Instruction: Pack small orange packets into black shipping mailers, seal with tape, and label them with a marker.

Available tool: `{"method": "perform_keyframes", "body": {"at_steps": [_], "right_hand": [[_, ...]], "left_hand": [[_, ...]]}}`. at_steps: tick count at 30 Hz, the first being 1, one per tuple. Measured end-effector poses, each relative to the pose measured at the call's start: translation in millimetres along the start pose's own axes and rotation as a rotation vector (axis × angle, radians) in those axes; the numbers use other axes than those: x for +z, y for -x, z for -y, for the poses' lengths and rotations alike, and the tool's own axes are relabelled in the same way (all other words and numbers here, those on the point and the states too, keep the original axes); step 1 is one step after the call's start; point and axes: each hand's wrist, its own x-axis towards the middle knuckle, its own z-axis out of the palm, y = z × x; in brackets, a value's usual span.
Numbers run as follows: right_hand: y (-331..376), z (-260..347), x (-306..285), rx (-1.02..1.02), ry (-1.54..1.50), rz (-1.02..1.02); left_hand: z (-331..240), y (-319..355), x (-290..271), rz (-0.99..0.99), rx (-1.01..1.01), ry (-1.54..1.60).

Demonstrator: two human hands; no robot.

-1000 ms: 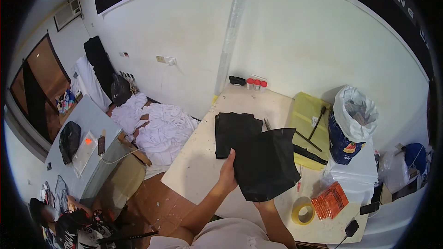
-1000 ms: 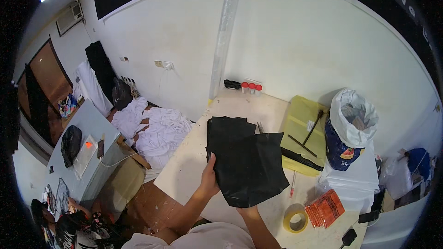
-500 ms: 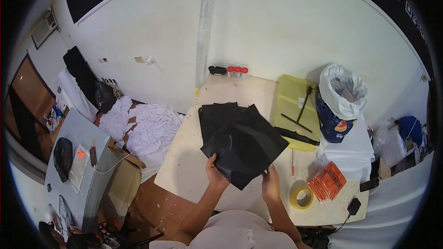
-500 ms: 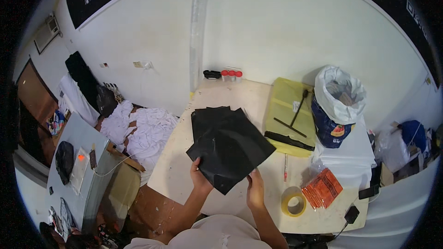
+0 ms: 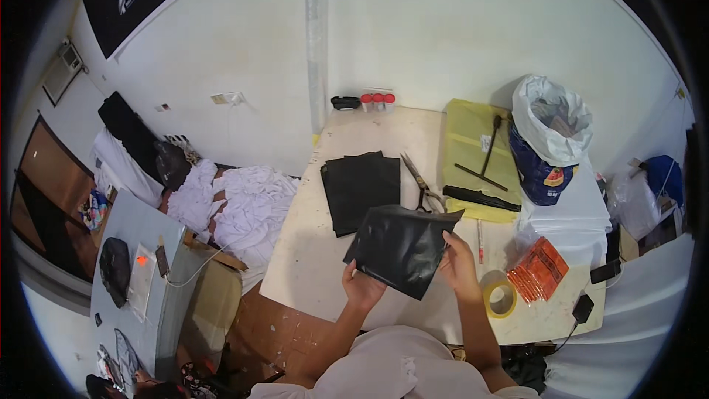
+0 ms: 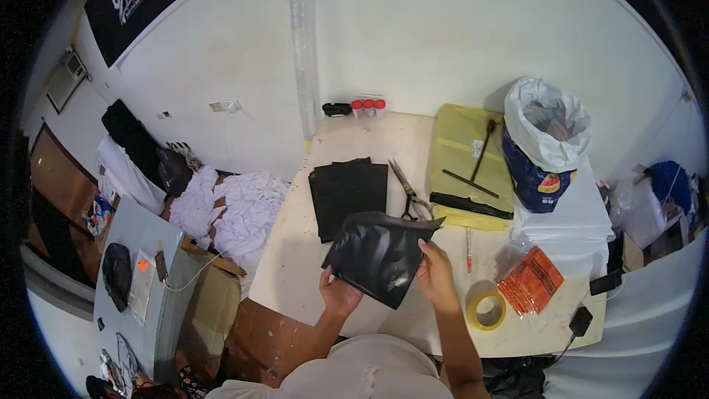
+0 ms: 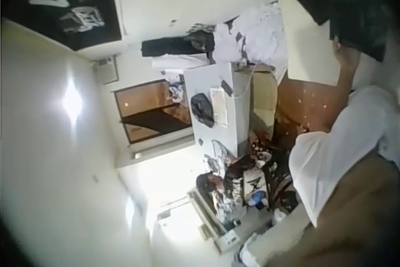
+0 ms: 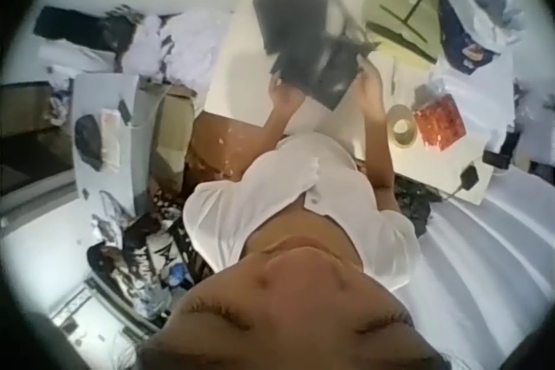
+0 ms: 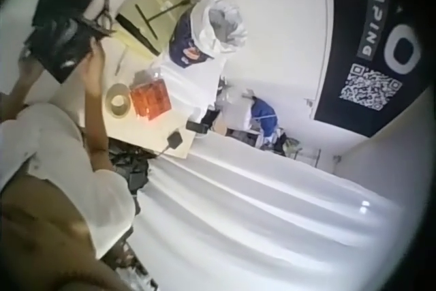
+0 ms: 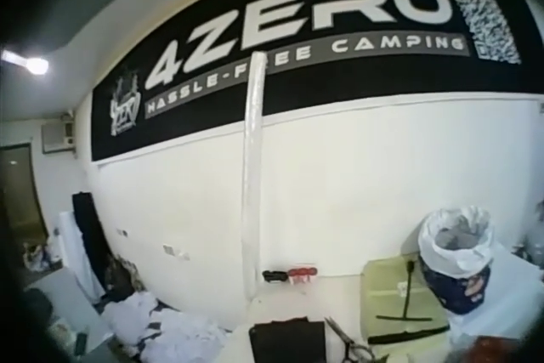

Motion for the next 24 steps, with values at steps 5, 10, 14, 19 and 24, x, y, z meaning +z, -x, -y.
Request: {"method": "perform_keyframes", "body": {"at_steps": [5,10,14,19,24], "right_hand": [[-6.7,-5.0,-12.6,0.11,0.333,0.017],[-20.5,-23.0,-50.0,0.24,0.39,-0.054],[-38.1,-25.6,-92.3,0.315,0.602,-0.034],[-48.5,-22.5,-100.9,0.242,0.717,0.072],[-57.8,-30.7,-112.2,-0.033,0.591,-0.015]], "left_hand": [[-22.8,29.9,-46.4,0.122,-0.19,-0.02],[-41.7,43.8,-96.5,0.318,-0.411,-0.085],[-52.9,42.1,-98.7,0.107,-0.494,-0.348],[-63.4,18.0,-66.1,-0.182,-0.711,-1.071],[-64.2,-33.4,-59.0,-0.183,-0.605,-1.381]]}}
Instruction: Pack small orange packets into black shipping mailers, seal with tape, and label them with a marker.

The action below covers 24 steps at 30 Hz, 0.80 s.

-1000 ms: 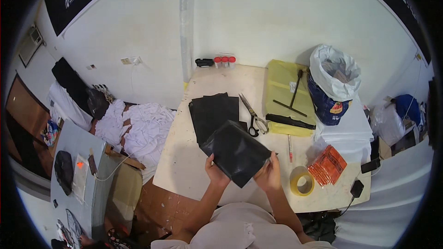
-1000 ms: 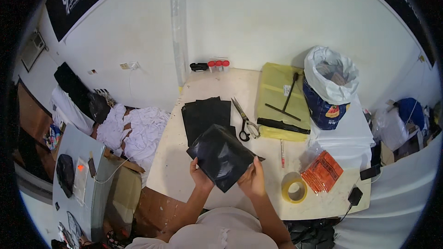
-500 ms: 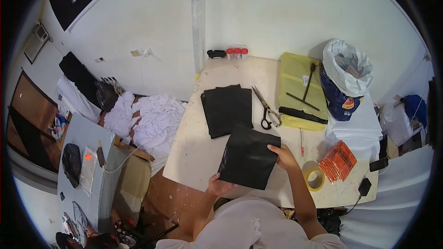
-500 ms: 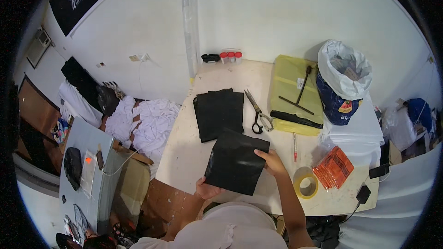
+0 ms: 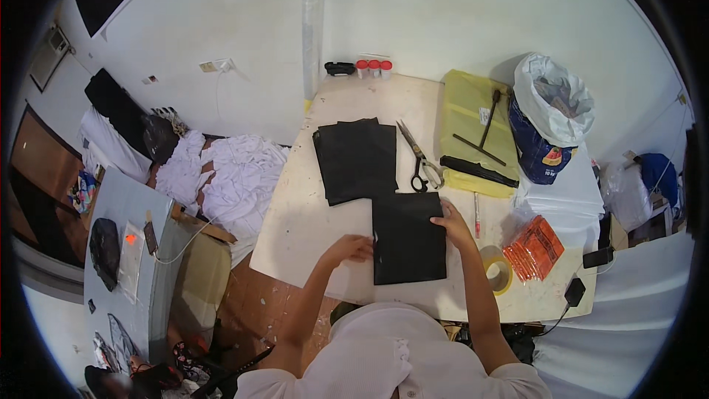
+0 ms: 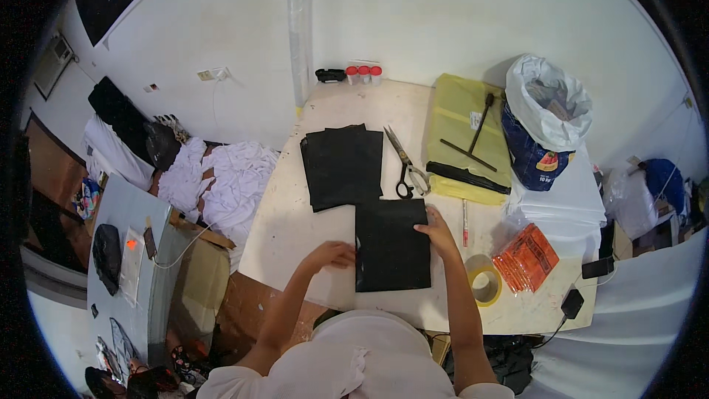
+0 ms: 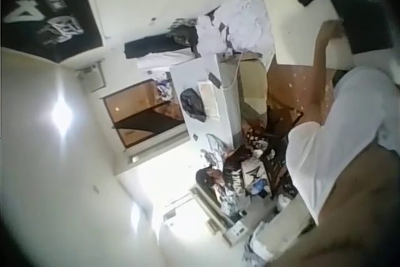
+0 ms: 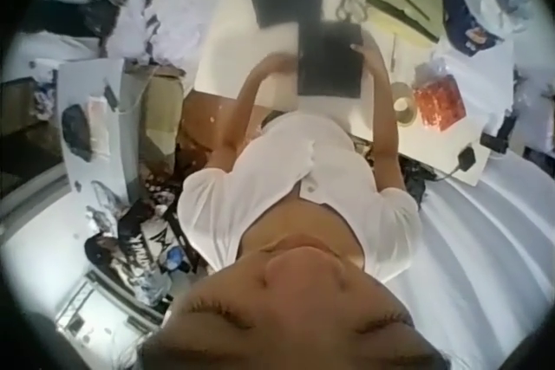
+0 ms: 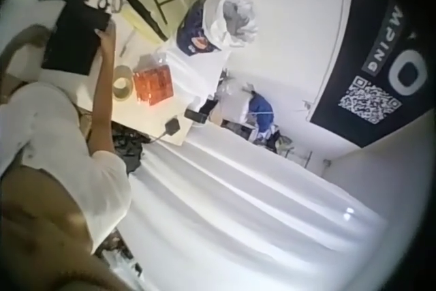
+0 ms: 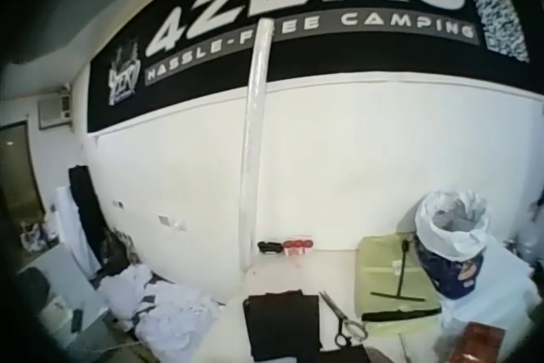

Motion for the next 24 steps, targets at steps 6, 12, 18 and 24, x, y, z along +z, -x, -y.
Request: {"method": "perform_keyframes", "body": {"at_steps": [6,12,18,24], "right_hand": [[5.3,5.4,-14.0,0.249,0.283,-0.057],[15.5,2.7,-26.0,0.281,0.317,-0.067],[24.7,-3.5,-32.5,0.3,0.125,-0.046],[34.5,-3.9,-31.0,0.248,0.014,-0.022]], "left_hand": [[-39.6,-36.9,17.9,-0.343,-0.015,-0.55],[-36.4,-51.3,12.2,-0.142,-0.064,-0.583],[-43.6,-54.1,16.5,-0.046,-0.035,-0.391],[-37.5,-52.8,14.9,0.074,0.146,-0.354]]}}
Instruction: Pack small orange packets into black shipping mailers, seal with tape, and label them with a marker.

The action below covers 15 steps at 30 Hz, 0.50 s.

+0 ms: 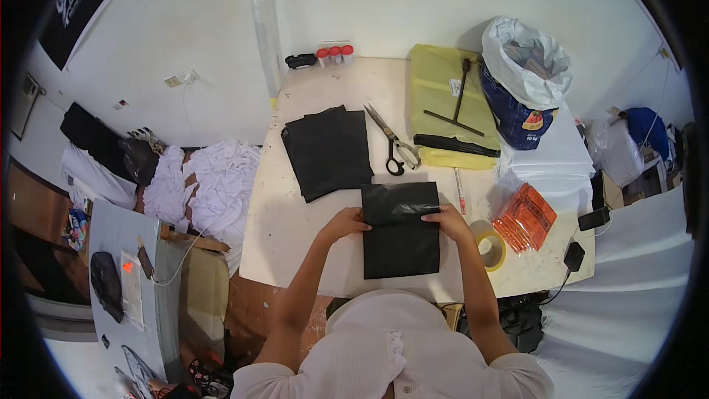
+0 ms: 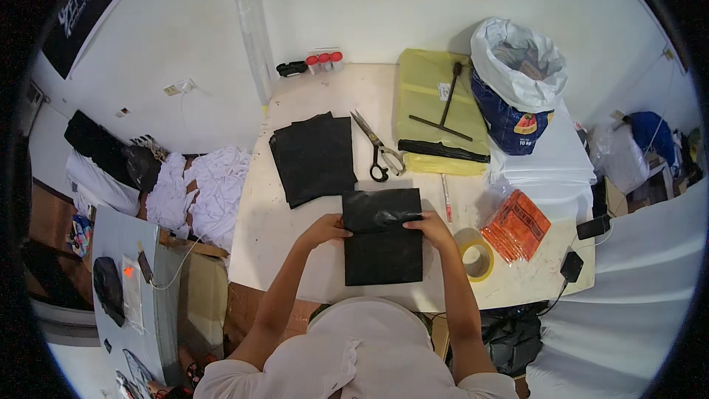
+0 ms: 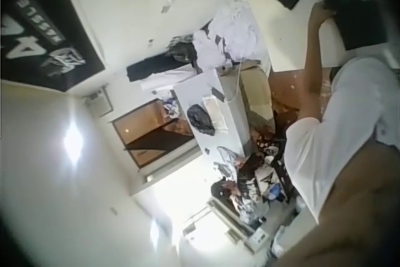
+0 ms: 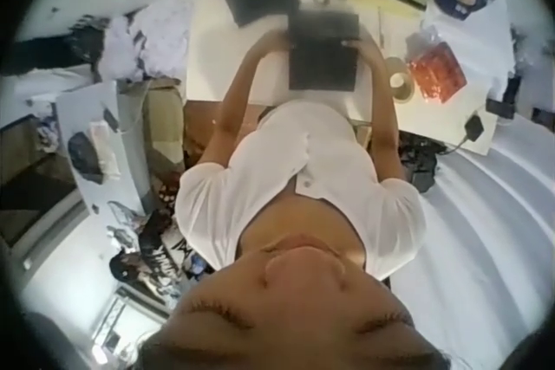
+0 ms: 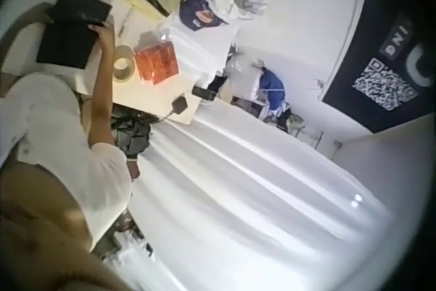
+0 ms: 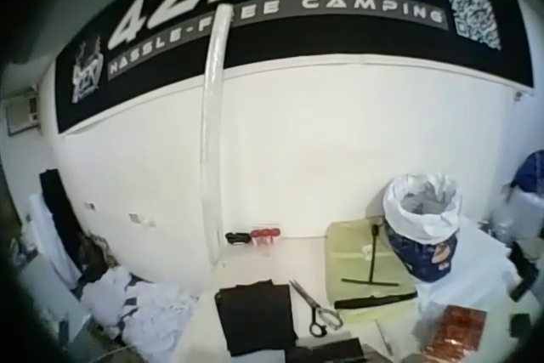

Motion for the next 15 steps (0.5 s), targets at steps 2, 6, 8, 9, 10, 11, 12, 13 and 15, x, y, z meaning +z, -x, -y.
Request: {"method": "perform_keyframes", "body": {"at_steps": [2,6,8,9,10,11,12,13,15], "right_hand": [[3.4,1.9,1.3,0.012,-0.047,0.003],[10.5,0.3,-2.9,-0.054,0.109,0.021],[13.1,-1.6,-6.3,-0.085,0.23,-0.003],[16.7,4.0,-2.0,-0.123,0.244,0.001],[20.3,10.1,2.5,-0.16,0.261,0.01],[22.8,15.3,5.5,-0.154,0.264,0.016],[24.5,21.5,6.6,-0.187,0.251,0.031],[25.6,23.9,7.1,-0.22,0.238,0.046],[28.4,22.5,3.7,-0.23,0.315,0.035]], "left_hand": [[4.0,2.3,1.2,-0.012,0.041,0.071],[18.4,2.5,-0.3,0.006,0.25,0.116],[14.9,5.5,3.8,-0.008,0.234,0.14],[9.6,9.5,5.3,-0.032,0.217,0.164],[7.8,10.2,6.1,-0.037,0.214,0.169],[5.5,9.8,6.9,-0.131,0.204,0.074],[2.6,9.0,7.7,-0.22,0.195,-0.023],[1.1,10.9,8.1,-0.223,0.192,-0.018],[-2.3,15.9,9.8,-0.174,0.198,0.078]]}}
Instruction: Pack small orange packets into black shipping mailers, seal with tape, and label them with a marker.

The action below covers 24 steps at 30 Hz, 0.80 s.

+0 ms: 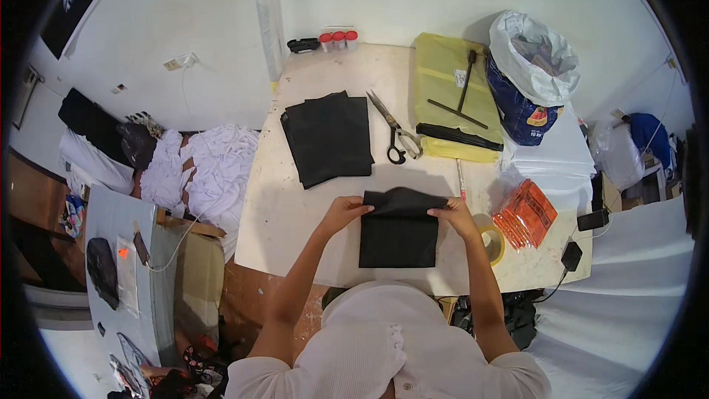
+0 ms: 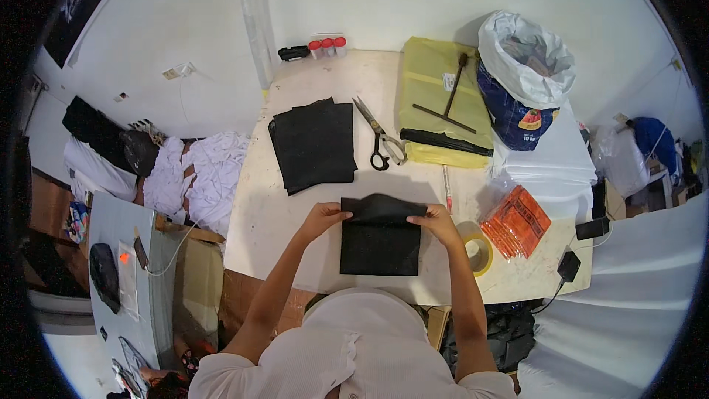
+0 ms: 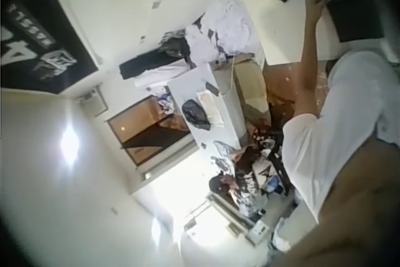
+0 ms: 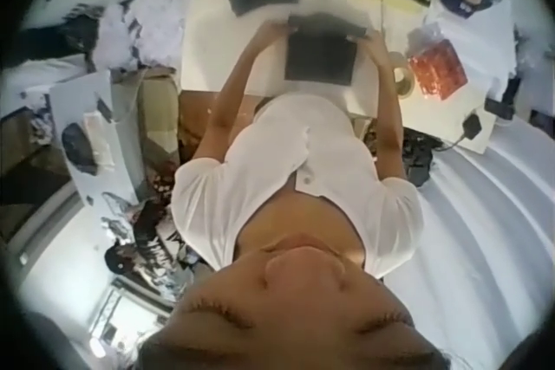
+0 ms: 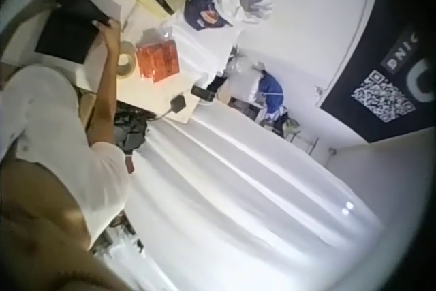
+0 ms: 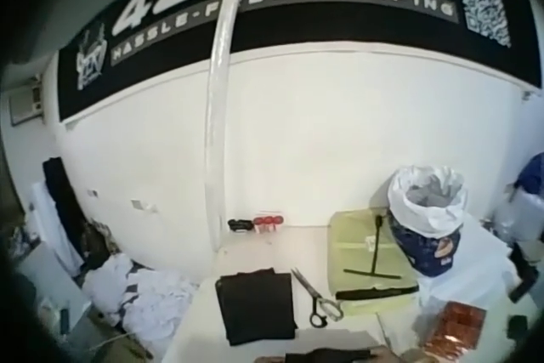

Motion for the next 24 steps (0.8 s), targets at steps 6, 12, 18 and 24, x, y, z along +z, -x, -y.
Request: {"method": "perform_keyframes", "body": {"at_steps": [6,12,18,24], "right_hand": [[30.7,-0.5,-3.0,-0.275,0.492,0.158],[62.5,-1.2,13.6,-0.389,0.879,0.167],[74.3,-9.8,21.0,-0.548,1.034,0.093],[81.7,-3.6,24.5,-0.573,1.047,0.073]], "left_hand": [[12.8,37.9,2.2,0.17,0.352,-0.137],[26.6,69.1,11.1,0.128,0.546,-0.728],[12.5,98.4,32.4,0.221,0.56,-1.033],[35.8,99.0,42.1,0.074,0.711,-1.102]]}}
